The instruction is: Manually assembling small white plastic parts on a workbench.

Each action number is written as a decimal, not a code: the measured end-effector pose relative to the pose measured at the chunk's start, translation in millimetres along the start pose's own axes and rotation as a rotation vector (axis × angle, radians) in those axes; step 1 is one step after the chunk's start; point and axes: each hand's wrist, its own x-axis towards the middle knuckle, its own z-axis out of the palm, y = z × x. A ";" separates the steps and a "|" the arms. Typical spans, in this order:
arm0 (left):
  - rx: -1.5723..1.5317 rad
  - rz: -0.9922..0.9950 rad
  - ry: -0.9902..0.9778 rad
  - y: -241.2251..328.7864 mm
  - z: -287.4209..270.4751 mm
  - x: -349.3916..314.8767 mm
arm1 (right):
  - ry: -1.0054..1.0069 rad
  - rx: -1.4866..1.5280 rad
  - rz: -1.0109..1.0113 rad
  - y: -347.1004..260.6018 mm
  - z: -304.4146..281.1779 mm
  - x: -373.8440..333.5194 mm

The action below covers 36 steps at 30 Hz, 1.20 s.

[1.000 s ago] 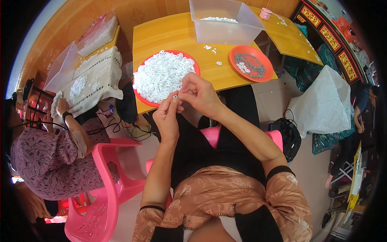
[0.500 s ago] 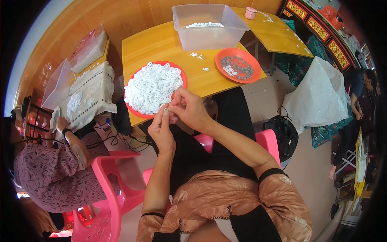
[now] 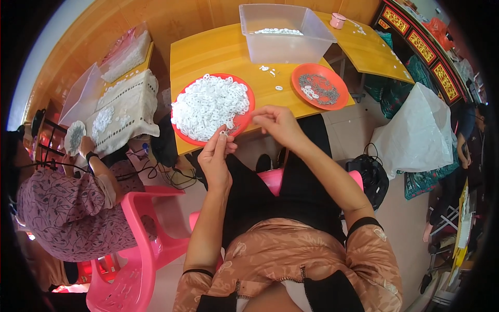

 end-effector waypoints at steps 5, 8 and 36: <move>-0.003 -0.015 -0.011 -0.9 -0.4 -0.7 | 0.389 -0.738 -0.301 25.6 -59.6 35.6; 0.008 -0.036 -0.014 0.4 0.4 -2.1 | 0.414 -0.908 -0.298 27.6 -84.5 60.8; 0.032 -0.090 -0.126 6.8 17.2 -24.6 | -0.104 0.502 0.274 -25.6 -16.3 -20.6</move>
